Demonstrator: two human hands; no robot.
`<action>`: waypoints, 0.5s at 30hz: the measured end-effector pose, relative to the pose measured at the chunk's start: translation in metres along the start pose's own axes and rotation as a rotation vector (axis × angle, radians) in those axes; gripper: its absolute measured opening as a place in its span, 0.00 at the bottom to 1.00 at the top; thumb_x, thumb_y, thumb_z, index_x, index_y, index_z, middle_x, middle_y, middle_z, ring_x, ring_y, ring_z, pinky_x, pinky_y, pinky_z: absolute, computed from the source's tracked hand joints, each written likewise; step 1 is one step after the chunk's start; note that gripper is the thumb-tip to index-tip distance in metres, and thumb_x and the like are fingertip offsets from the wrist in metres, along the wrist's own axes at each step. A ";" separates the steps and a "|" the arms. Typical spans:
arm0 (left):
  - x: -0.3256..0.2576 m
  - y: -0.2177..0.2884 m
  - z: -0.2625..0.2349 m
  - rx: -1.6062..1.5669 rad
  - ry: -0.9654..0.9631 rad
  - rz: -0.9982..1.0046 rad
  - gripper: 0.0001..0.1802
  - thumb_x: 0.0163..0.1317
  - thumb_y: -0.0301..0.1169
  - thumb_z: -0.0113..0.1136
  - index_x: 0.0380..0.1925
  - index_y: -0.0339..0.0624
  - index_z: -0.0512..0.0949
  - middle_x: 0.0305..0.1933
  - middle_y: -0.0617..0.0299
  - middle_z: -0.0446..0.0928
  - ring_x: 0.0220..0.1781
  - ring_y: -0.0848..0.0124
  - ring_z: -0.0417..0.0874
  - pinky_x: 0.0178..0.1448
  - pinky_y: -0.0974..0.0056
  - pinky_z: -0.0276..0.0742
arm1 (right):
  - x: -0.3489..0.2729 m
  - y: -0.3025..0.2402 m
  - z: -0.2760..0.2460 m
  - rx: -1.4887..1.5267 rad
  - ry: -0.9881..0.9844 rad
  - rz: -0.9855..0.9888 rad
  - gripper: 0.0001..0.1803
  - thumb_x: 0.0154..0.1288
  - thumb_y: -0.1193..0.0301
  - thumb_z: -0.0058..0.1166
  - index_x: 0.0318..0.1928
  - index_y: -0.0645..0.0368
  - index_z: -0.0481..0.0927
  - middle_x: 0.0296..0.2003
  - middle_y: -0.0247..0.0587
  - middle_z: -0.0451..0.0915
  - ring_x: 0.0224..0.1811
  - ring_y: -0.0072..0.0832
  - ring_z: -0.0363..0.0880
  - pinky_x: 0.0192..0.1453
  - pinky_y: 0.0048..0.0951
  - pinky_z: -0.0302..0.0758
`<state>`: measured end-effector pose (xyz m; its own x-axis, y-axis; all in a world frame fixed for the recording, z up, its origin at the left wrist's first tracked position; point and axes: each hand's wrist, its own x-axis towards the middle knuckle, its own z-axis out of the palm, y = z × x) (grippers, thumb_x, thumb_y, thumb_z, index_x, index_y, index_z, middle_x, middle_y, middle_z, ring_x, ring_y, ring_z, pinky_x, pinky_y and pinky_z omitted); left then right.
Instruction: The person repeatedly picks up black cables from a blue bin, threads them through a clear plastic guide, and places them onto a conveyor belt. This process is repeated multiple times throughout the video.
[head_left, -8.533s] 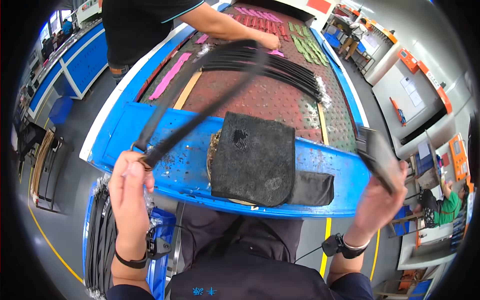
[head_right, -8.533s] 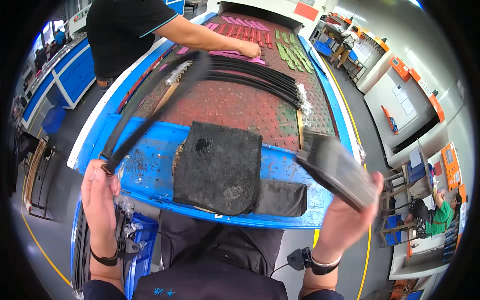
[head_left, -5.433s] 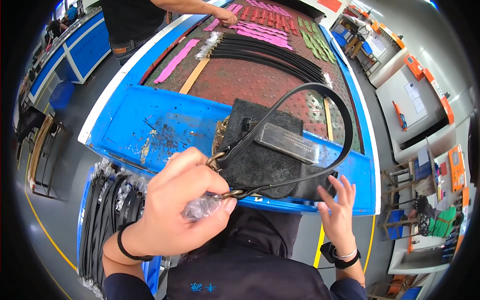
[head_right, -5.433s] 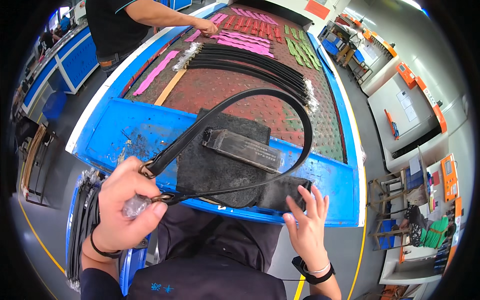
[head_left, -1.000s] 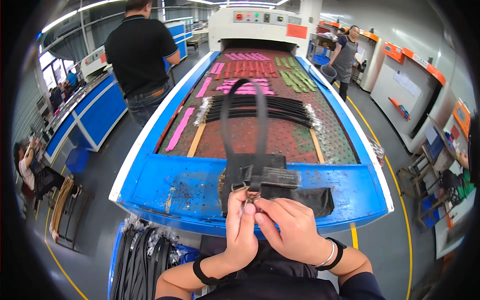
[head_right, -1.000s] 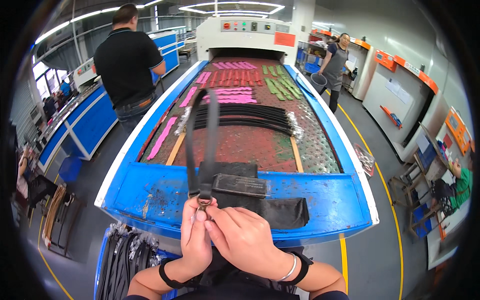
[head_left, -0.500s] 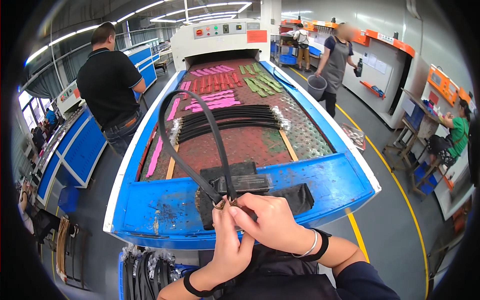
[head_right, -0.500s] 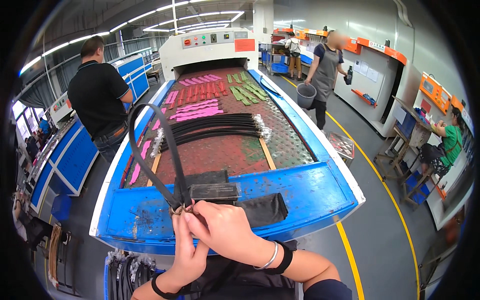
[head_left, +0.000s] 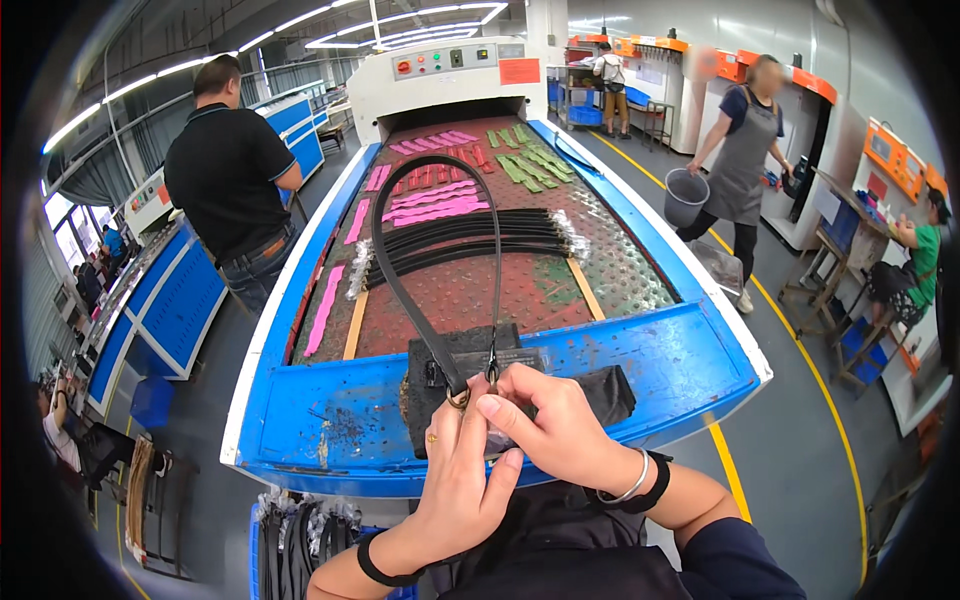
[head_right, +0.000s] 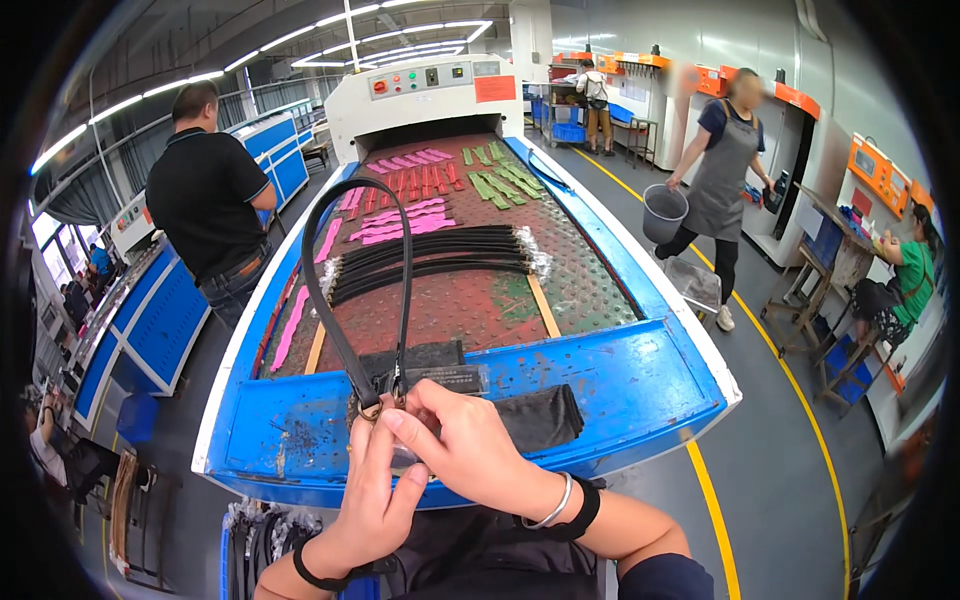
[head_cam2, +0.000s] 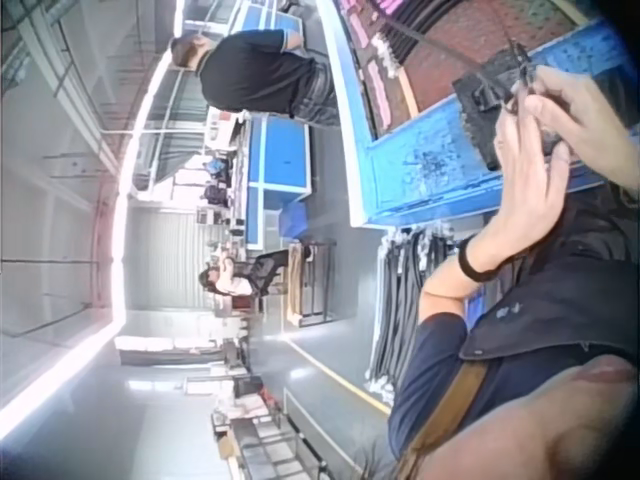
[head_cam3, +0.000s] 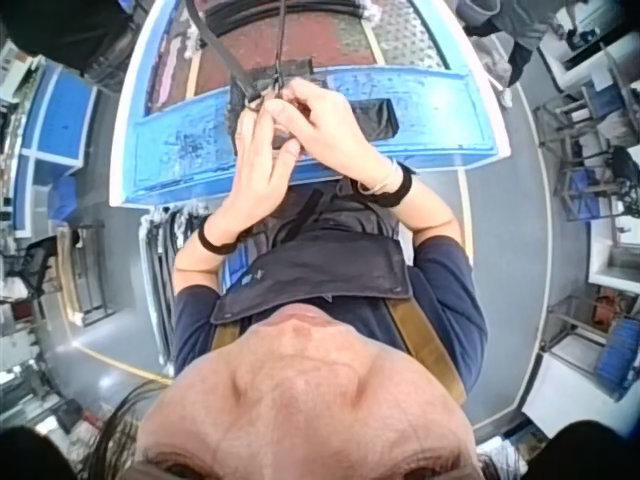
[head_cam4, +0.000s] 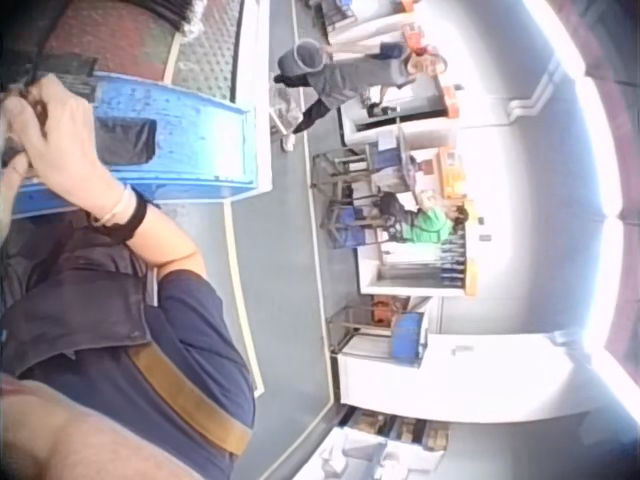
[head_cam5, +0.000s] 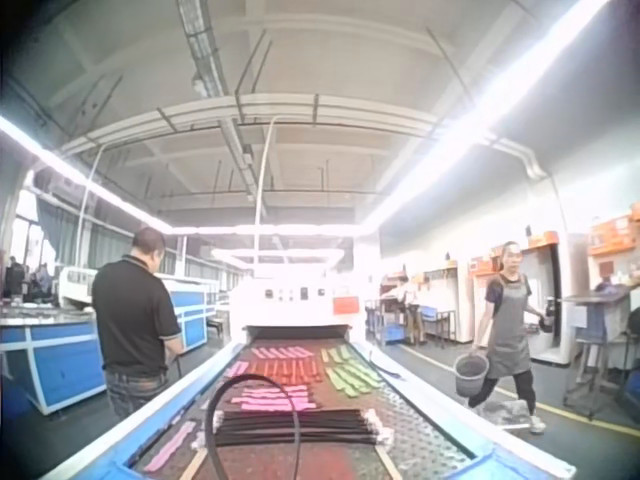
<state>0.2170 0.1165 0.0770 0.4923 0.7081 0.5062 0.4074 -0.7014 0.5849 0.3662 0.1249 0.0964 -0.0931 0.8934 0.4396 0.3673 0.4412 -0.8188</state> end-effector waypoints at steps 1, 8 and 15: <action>0.003 -0.002 0.001 -0.013 0.000 0.016 0.33 0.61 0.36 0.48 0.60 0.24 0.53 0.56 0.38 0.59 0.59 0.48 0.60 0.61 0.52 0.54 | 0.001 0.002 -0.002 -0.028 0.019 -0.013 0.15 0.61 0.63 0.52 0.27 0.62 0.71 0.16 0.44 0.73 0.17 0.35 0.73 0.22 0.32 0.68; 0.020 -0.021 -0.051 0.078 0.158 -0.044 0.13 0.64 0.29 0.42 0.43 0.34 0.72 0.40 0.49 0.71 0.42 0.57 0.73 0.48 0.60 0.67 | 0.017 0.013 -0.059 -0.502 0.166 -0.068 0.11 0.57 0.66 0.51 0.25 0.61 0.72 0.19 0.51 0.74 0.23 0.47 0.75 0.26 0.41 0.70; 0.052 -0.090 -0.125 0.250 0.143 -0.102 0.05 0.61 0.22 0.42 0.30 0.35 0.70 0.26 0.52 0.71 0.29 0.58 0.74 0.35 0.61 0.69 | 0.046 0.049 -0.146 -0.998 0.056 -0.086 0.11 0.56 0.71 0.49 0.21 0.64 0.72 0.21 0.50 0.73 0.27 0.46 0.74 0.32 0.42 0.69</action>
<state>0.1095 0.2270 0.1297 0.3336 0.7675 0.5473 0.6345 -0.6122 0.4718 0.5150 0.1756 0.1304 -0.1213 0.8451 0.5206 0.9720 0.2076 -0.1105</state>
